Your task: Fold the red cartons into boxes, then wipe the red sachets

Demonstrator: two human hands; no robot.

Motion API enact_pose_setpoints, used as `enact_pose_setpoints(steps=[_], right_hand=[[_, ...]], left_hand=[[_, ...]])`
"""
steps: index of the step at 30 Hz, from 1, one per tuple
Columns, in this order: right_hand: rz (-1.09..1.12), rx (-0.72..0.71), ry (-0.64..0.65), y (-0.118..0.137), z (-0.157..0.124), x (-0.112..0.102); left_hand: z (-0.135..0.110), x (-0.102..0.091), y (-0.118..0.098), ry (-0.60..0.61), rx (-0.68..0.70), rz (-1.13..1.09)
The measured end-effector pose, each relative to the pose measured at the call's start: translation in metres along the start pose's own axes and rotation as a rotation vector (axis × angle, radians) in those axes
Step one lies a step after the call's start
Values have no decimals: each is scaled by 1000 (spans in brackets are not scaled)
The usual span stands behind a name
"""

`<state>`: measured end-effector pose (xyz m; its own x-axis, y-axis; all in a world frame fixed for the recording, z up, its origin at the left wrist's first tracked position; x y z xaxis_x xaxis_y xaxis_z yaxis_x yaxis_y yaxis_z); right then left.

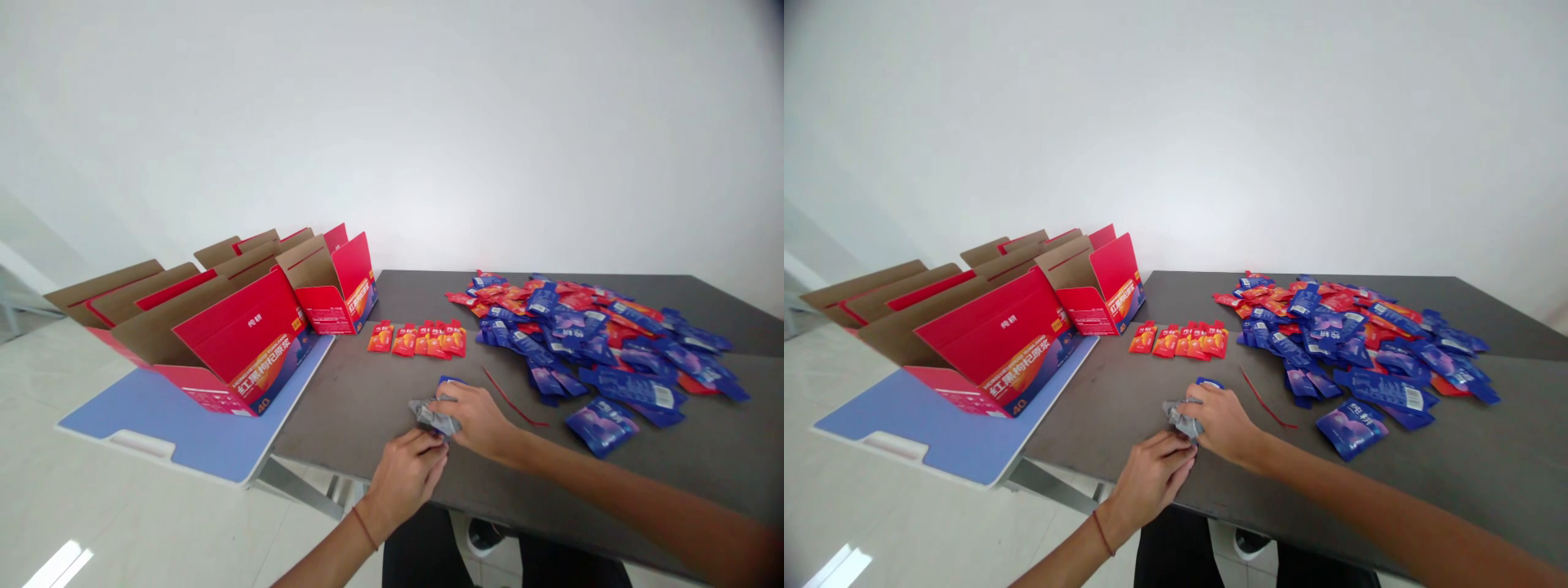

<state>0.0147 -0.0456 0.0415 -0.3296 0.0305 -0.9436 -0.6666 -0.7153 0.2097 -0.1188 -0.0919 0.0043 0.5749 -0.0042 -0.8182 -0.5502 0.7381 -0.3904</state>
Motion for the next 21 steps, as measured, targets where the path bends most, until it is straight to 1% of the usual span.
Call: enact_pose_setpoints(steps=[3, 5, 7, 10, 13, 16, 17, 19, 20, 21], right_hand=[[53, 17, -190, -7, -10, -16], [120, 71, -350, -14, -21, -31], [220, 175, -513, -24, -39, -49], [332, 384, -700, -47, -80, -73], [307, 612, -817, -72, -137, -92], [244, 887, -901, -99, -208, -103], [232, 986, -928, -107, -234, -104], [204, 1171, -977, -123, -288, -102], [176, 1241, -992, -130, -313, -99], [128, 1274, -999, -135, -336, -96]], left_hand=[[-3, -1, 2, 3, -12, -38], [-1, -4, 3, 8, -51, -87], [9, -8, 4, -3, -142, -116], [40, -9, 7, -6, -331, -30], [75, 4, 9, 71, -454, 119], [97, 21, 13, 164, -509, 151], [101, 25, 14, 173, -520, 136], [108, 28, 12, 150, -518, 89], [113, 29, 7, 130, -498, 61], [120, 31, 0, 114, -467, 32]])
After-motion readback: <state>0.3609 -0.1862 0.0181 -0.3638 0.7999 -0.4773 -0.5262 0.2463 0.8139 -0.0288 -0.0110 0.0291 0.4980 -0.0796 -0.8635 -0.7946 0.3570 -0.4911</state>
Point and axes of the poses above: each hand's wrist, its own z-axis towards the middle knuckle, its own x-axis out of the palm, y = z × x, the point moved 6 cm from there along z, towards the middle knuckle, and after that the axes turned 6 degrees about -x, right-handed, at the moved point
